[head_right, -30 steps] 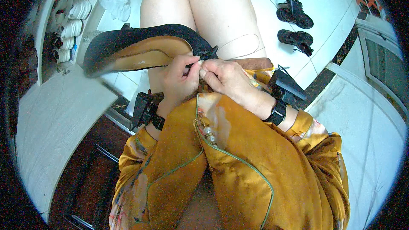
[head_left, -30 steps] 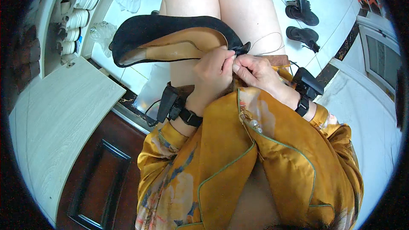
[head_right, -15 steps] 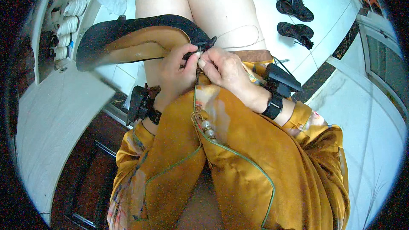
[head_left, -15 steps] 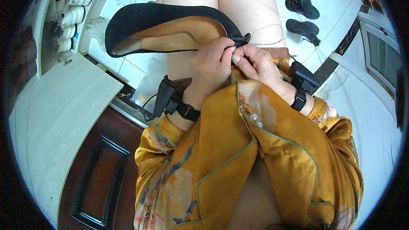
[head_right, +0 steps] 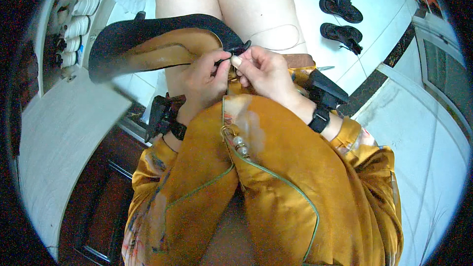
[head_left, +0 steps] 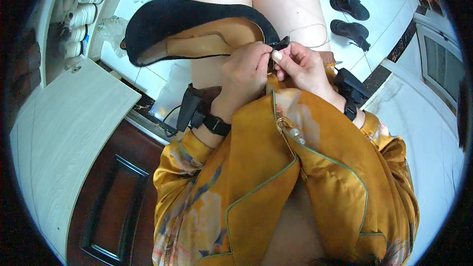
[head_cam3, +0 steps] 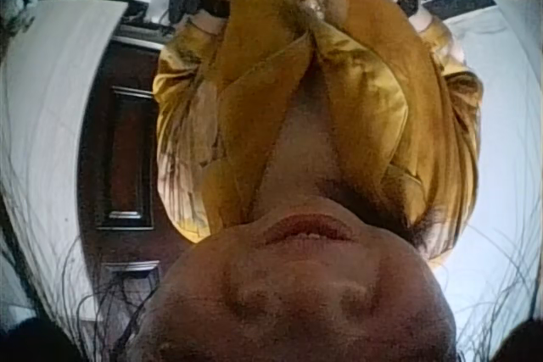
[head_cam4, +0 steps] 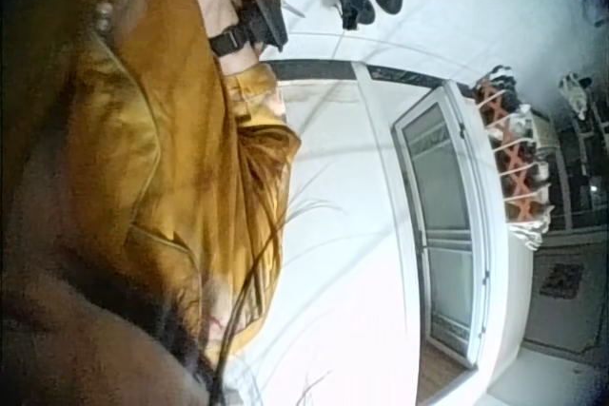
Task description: Sewing a black bow or buckle onto a high-heeled shoe.
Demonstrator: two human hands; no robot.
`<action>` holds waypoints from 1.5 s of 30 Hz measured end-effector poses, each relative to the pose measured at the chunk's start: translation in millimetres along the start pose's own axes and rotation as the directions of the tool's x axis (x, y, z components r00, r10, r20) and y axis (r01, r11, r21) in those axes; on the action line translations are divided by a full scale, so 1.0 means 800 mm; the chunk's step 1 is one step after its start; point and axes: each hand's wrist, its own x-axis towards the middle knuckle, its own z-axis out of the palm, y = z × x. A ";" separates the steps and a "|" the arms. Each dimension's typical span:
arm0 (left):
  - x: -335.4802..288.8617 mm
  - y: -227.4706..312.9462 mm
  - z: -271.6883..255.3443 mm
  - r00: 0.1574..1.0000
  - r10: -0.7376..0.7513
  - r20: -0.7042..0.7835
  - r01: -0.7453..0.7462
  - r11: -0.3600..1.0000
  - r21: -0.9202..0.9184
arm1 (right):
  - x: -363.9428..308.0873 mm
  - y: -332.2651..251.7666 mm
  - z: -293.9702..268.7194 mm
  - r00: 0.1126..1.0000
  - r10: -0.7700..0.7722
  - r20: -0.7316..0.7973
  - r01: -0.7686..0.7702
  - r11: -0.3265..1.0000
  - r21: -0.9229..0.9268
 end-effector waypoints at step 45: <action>0.002 0.002 -0.015 0.998 0.067 -0.001 -0.067 0.998 0.004 | 0.012 -0.088 -0.037 0.849 -0.527 0.046 0.421 0.619 -0.663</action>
